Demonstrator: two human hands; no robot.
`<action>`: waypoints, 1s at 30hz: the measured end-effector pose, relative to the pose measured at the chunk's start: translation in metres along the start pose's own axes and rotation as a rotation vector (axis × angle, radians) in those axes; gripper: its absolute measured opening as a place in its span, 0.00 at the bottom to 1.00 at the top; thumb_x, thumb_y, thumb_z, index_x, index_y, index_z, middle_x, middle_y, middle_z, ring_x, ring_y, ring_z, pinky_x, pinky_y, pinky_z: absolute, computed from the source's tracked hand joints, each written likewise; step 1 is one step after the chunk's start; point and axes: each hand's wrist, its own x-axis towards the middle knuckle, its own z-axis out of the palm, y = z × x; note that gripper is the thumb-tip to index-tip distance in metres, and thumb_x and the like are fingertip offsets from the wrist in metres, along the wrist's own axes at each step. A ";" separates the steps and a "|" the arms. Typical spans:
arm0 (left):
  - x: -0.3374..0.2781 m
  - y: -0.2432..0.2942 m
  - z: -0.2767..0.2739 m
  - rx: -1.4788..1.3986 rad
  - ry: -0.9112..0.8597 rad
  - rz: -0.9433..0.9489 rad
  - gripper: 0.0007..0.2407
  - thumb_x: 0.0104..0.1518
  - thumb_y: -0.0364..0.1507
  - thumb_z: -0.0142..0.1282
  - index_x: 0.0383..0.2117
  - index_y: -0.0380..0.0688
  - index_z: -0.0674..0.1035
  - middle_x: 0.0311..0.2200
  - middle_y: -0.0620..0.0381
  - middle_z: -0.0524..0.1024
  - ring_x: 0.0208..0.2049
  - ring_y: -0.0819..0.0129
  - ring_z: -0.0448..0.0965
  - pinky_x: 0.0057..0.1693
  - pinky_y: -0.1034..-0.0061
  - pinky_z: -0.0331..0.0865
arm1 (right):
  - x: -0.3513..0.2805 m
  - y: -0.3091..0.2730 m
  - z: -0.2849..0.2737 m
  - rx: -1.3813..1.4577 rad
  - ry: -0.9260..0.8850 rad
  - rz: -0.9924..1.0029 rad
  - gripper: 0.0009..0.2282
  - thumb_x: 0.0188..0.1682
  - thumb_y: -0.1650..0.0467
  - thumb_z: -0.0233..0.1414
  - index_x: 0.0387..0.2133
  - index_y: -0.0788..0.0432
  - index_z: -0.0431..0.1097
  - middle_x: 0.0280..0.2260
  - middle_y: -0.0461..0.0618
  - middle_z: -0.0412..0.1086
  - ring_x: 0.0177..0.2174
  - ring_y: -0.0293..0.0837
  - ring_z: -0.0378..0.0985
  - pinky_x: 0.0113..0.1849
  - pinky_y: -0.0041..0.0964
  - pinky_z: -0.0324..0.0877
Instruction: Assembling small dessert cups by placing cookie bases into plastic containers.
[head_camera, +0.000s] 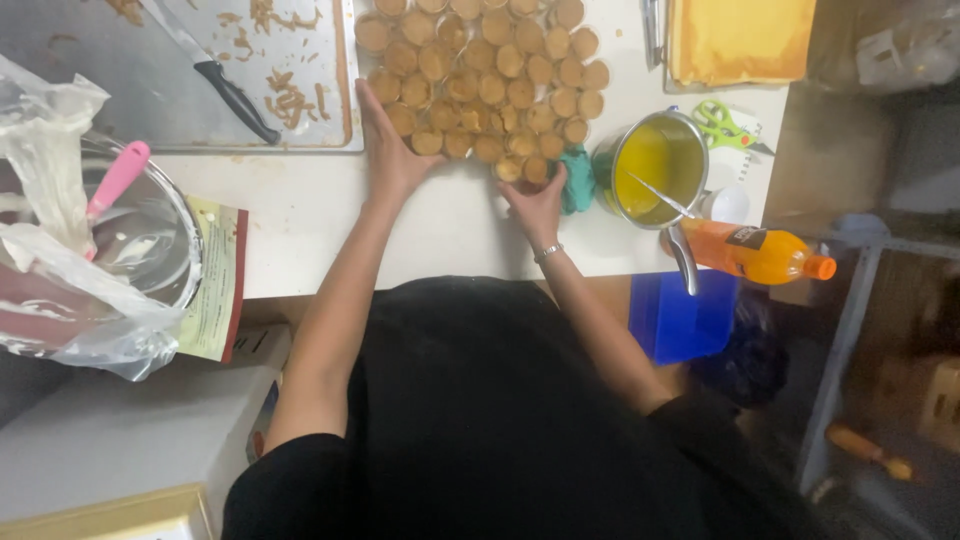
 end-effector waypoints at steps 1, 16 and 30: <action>0.006 -0.001 0.003 0.001 0.009 -0.008 0.69 0.32 0.38 0.87 0.69 0.36 0.30 0.72 0.32 0.34 0.74 0.39 0.39 0.76 0.58 0.44 | 0.009 0.021 0.003 -0.016 0.025 -0.165 0.51 0.43 0.69 0.76 0.67 0.71 0.37 0.48 0.60 0.72 0.40 0.43 0.80 0.34 0.33 0.80; -0.017 -0.010 -0.017 -0.099 0.057 0.033 0.59 0.44 0.24 0.80 0.72 0.42 0.33 0.73 0.32 0.33 0.74 0.40 0.40 0.60 0.63 0.68 | 0.113 -0.167 -0.012 -0.608 -0.152 -0.689 0.14 0.48 0.76 0.53 0.47 0.55 0.75 0.40 0.58 0.71 0.41 0.60 0.74 0.41 0.52 0.70; -0.046 -0.024 -0.030 -0.388 0.065 -0.121 0.55 0.49 0.22 0.73 0.72 0.43 0.33 0.74 0.37 0.42 0.37 0.64 0.80 0.47 0.73 0.82 | 0.192 -0.190 0.071 -0.761 -0.298 -0.976 0.13 0.46 0.76 0.50 0.42 0.52 0.76 0.38 0.55 0.67 0.43 0.58 0.68 0.43 0.49 0.68</action>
